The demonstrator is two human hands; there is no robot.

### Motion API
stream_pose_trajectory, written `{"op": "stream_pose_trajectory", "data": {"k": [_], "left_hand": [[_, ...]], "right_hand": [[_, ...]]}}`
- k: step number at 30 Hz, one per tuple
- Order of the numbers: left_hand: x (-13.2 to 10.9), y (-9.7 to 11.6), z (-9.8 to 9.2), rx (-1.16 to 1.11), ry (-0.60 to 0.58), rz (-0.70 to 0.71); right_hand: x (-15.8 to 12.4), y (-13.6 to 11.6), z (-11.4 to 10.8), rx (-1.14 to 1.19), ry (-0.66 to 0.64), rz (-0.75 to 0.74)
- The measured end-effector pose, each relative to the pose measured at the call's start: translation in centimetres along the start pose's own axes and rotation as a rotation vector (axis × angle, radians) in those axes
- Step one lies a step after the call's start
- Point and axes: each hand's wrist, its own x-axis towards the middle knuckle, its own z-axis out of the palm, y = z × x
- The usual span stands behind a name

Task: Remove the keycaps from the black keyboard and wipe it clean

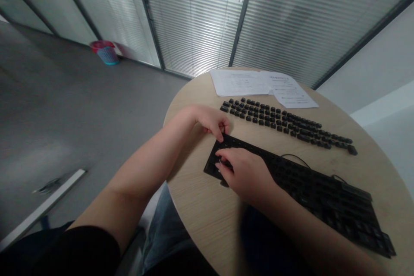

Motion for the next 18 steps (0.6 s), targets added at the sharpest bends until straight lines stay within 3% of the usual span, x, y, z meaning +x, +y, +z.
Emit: {"op": "stream_pose_trajectory", "data": {"k": [4,12,18], "left_hand": [[0.08,0.11,0.1,-0.014,-0.004,-0.01],[-0.17,0.71,0.14,-0.043,0.015,-0.048],[-0.15,0.92,0.24,-0.042,0.011,-0.053]], "right_hand": [[0.07,0.24,-0.31,0.03,-0.053,-0.024],[0.36,-0.4,-0.95,0.024,-0.136,0.065],[0.62,-0.28,-0.61,0.074,-0.092,0.116]]}}
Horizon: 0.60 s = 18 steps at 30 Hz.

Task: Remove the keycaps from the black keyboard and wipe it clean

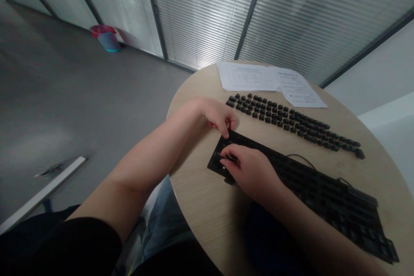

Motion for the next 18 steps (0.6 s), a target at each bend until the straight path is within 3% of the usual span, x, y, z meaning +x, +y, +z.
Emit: {"op": "stream_pose_trajectory", "data": {"k": [6,14,18], "left_hand": [[-0.21,0.36,0.04,0.012,0.031,-0.019],[-0.39,0.73,0.19,0.024,0.035,-0.021],[-0.5,1.03,0.31,0.028,0.041,-0.036]], "right_hand": [[0.01,0.3,0.62,0.018,0.061,-0.023],[0.28,0.67,0.66,0.145,0.043,0.011],[-0.05,0.58,0.3,0.129,0.129,-0.028]]}}
